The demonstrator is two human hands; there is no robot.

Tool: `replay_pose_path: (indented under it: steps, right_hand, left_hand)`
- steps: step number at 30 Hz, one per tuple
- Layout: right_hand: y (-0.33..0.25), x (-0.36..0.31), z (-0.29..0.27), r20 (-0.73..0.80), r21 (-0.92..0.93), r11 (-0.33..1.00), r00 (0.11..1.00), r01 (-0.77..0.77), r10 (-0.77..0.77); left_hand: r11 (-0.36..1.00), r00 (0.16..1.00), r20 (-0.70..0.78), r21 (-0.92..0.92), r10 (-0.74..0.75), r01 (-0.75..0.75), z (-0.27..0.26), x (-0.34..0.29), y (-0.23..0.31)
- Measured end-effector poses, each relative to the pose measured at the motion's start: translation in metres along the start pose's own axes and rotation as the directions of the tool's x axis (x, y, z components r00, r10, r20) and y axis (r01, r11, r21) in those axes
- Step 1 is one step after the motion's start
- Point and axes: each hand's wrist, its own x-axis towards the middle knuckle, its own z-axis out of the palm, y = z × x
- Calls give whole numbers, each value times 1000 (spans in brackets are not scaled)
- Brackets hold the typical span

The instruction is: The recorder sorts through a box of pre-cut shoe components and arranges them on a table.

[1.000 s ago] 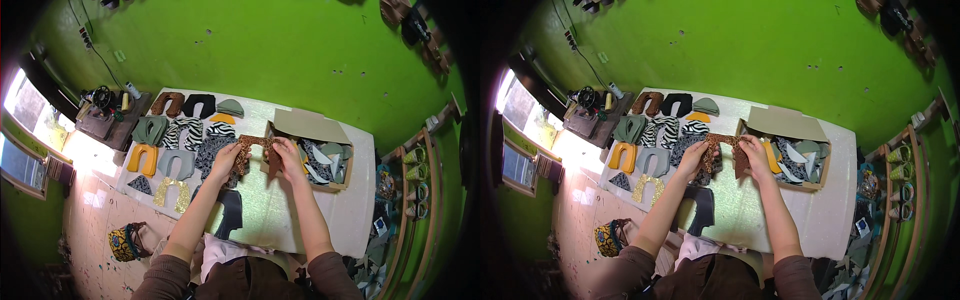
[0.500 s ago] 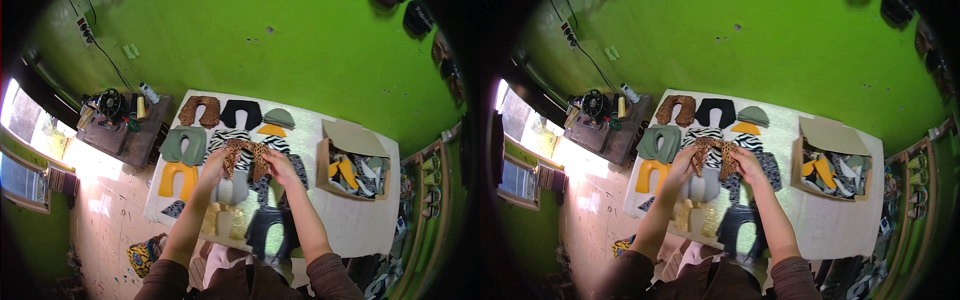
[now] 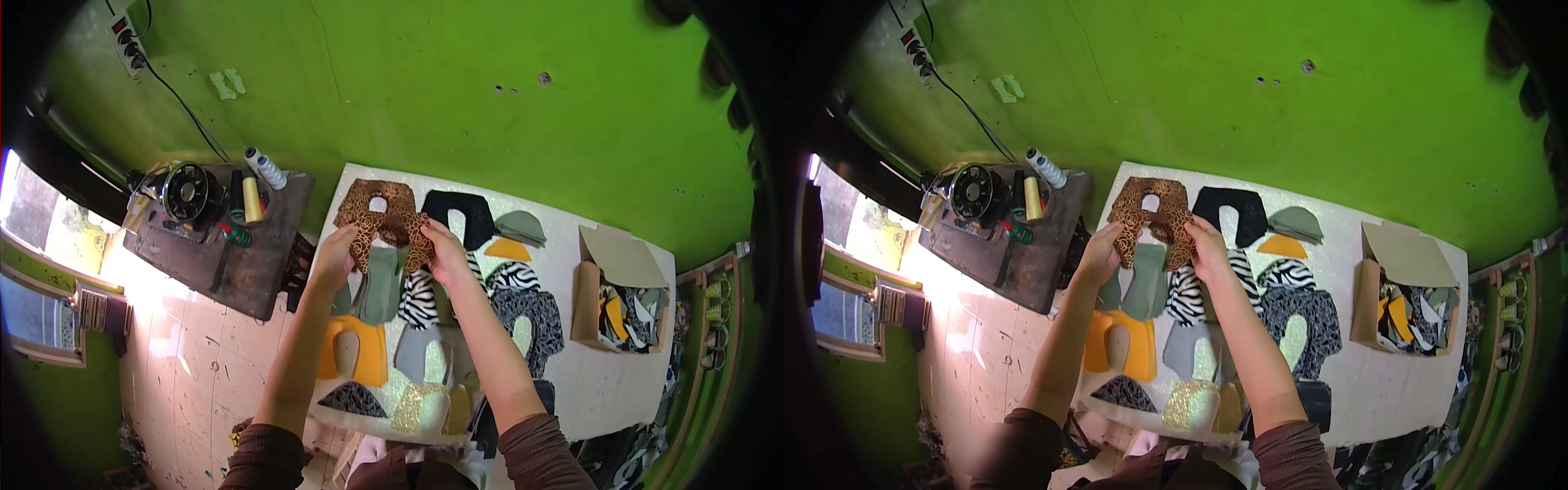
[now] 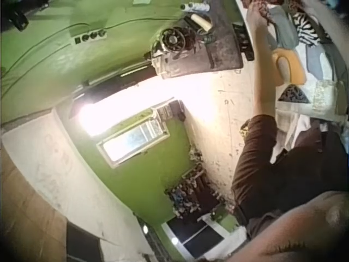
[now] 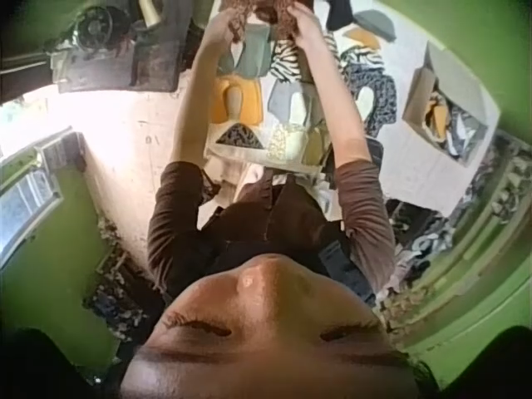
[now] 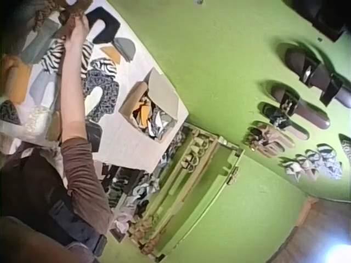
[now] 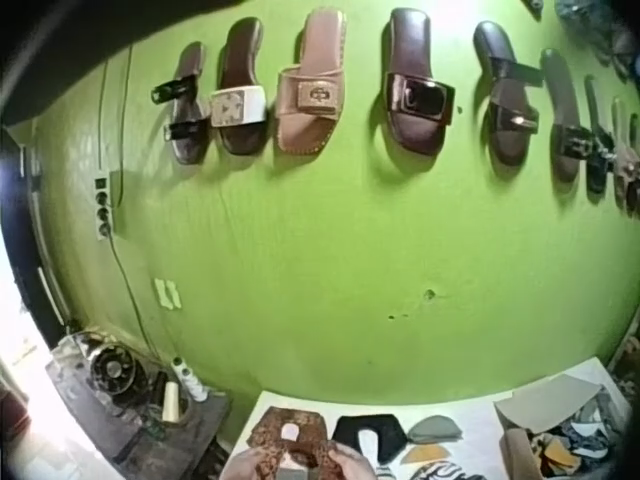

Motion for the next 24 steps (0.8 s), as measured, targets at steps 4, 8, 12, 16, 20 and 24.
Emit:
replay_pose_path:
  steps: [4, 8, 12, 16, 20, 24]
  right_hand:
    - [3, 40, 13, -39, 11, 999, 999, 30, -30]
    - [5, 70, 23, -52, 68, 997, 998, 36, -33]
    - [6, 85, 33, -66, 33, 998, 996, 60, -57]
    - [3, 94, 37, -34, -149, 976, 986, 156, -163]
    - [9, 89, 33, 13, -602, 716, 900, 355, -435]
    - [8, 66, 27, 132, -763, 488, 842, 423, -523]
  left_hand:
    - [999, 998, -60, -10, 33, -34, -4, 38, 11]
    - [1000, 990, -140, -21, 6, -9, -10, 65, 13]
    - [1000, 992, -123, -14, -4, 3, -20, 83, 20]
    - [973, 992, -127, 232, 24, 6, -19, 90, 26]
    - [811, 940, -180, 568, 289, -140, -19, 87, 21]
    - [608, 907, -17, 747, 421, -269, 0, 65, 25]
